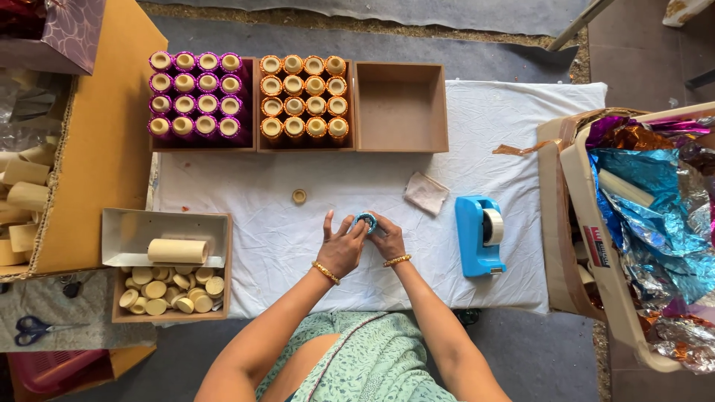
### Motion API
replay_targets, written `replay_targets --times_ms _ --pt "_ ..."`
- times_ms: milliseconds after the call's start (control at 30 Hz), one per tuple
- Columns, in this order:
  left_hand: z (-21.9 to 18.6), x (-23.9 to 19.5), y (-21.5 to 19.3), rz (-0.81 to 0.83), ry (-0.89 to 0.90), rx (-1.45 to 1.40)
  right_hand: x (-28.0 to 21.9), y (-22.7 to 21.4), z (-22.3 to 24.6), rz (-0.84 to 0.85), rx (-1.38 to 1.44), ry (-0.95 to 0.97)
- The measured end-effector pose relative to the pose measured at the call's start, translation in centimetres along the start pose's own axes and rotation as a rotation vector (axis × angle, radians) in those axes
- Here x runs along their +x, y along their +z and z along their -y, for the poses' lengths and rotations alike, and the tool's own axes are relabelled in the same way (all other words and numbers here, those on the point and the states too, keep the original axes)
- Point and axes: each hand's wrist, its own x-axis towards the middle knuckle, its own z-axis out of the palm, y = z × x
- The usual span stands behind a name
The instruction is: The person sits at a table and wraps small cylindrical candle holders with shiny metallic foil. They use a small cloth to wipe the items, apply tape from a blue dispenser to secure the foil, and place the finished wrapped candles into a cardboard box.
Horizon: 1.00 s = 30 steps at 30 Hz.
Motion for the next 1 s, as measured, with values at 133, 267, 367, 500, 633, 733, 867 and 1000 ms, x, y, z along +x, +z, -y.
replay_targets --times_ms 133,267,367,500,633,733,867,1000 --pt "3.1 1.3 0.5 0.094 -0.100 -0.271 0.1 0.0 -0.3 -0.001 -0.018 -0.030" --pt "9.2 0.7 4.0 -0.245 -0.458 -0.332 -0.2 -0.1 0.0 0.008 -0.022 -0.029" --pt "12.8 -0.3 6.6 -0.206 -0.443 -0.105 0.0 0.0 0.3 0.016 -0.011 -0.034" --pt "15.3 -3.6 13.0 0.048 -0.390 -0.075 0.0 -0.2 0.2 0.014 -0.023 -0.032" --pt "11.7 -0.9 8.7 -0.042 -0.482 -0.257 -0.1 0.0 0.0 0.012 0.001 -0.025" --pt "6.7 2.2 2.5 -0.116 -0.436 -0.720 -0.1 -0.1 -0.1 0.011 0.009 -0.022" --pt "2.3 4.4 -1.9 -0.047 -0.262 -0.743 -0.2 0.2 -0.8 0.001 0.004 -0.006" --pt "1.4 4.7 0.0 -0.037 -0.116 -0.538 -0.4 0.3 -2.0 -0.016 0.008 0.007"
